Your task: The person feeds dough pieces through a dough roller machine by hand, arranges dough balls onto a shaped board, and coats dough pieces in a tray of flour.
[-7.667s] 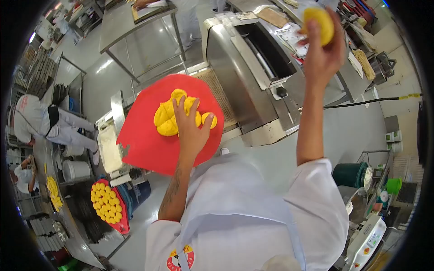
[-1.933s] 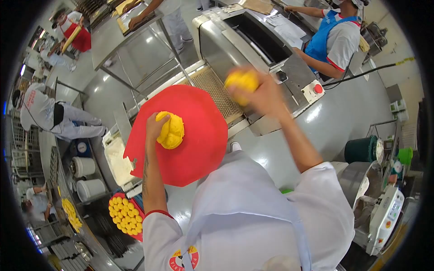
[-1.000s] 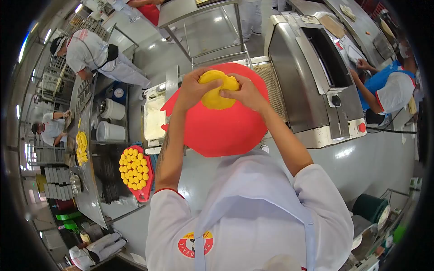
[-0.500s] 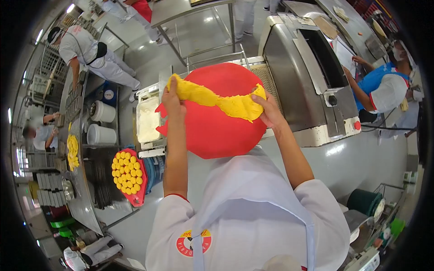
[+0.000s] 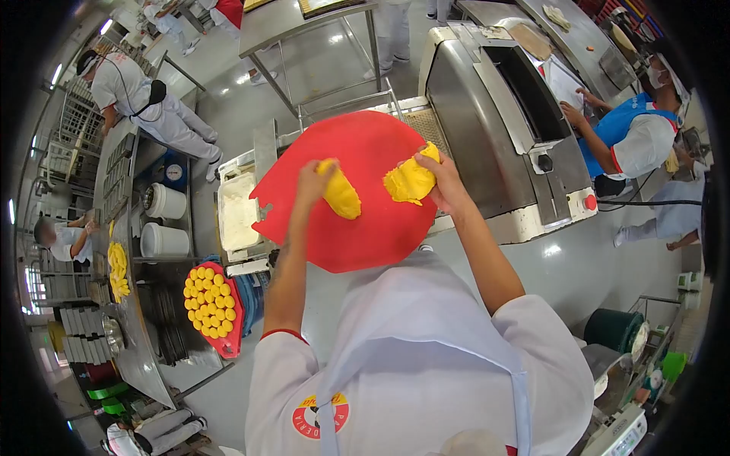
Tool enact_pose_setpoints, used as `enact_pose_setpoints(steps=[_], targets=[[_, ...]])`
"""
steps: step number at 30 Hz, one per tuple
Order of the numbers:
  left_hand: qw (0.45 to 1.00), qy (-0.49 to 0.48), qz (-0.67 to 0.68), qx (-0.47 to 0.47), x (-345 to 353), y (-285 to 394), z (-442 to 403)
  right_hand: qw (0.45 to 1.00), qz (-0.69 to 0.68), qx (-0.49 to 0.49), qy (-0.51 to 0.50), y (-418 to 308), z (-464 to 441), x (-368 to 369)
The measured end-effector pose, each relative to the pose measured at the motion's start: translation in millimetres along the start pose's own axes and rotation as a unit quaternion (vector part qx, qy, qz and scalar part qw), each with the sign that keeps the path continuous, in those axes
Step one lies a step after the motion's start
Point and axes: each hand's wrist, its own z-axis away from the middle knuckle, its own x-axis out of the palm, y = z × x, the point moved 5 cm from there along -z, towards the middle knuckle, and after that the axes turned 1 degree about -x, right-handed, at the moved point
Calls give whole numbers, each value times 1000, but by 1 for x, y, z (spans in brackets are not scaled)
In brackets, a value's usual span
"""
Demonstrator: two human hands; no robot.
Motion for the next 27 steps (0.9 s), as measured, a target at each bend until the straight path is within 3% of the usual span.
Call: enact_pose_setpoints(steps=[1,4,5,6,8,10,13,14,17,19,21,23,24,27], targets=[[988,3,-147,37,19,-10,1,999,-29,6,-19,-2,2,3],[893,231,-348,168,10,39,21,994,-82,6,-71,-14,8,9],[964,139,-150,168,13,50,21,992,-95,8,-85,-15,12,11],[985,40,54,156,10,78,28,992,-86,5,-88,-19,15,15],[930,-127,309,151,23,136,52,993,-67,3,-99,-26,19,26],[856,-254,406,193,46,186,82,993,71,-80,-44,-34,13,16],[934,-221,261,103,52,191,85,971,166,-164,43,-78,20,4],[944,-163,244,147,46,203,90,963,179,-186,74,-100,27,-1],[966,-123,173,149,40,187,95,957,92,-253,109,-161,43,-35],[943,-64,317,79,33,144,90,899,93,-390,176,-241,65,-67],[881,-28,472,-5,20,127,93,817,90,-531,207,-316,96,-82],[837,-44,540,-79,11,112,97,717,128,-659,185,-374,140,-47],[811,-50,571,-118,12,107,102,674,176,-677,238,-393,155,-33],[854,-101,500,-100,26,103,114,527,317,-716,328,-422,162,-8]])
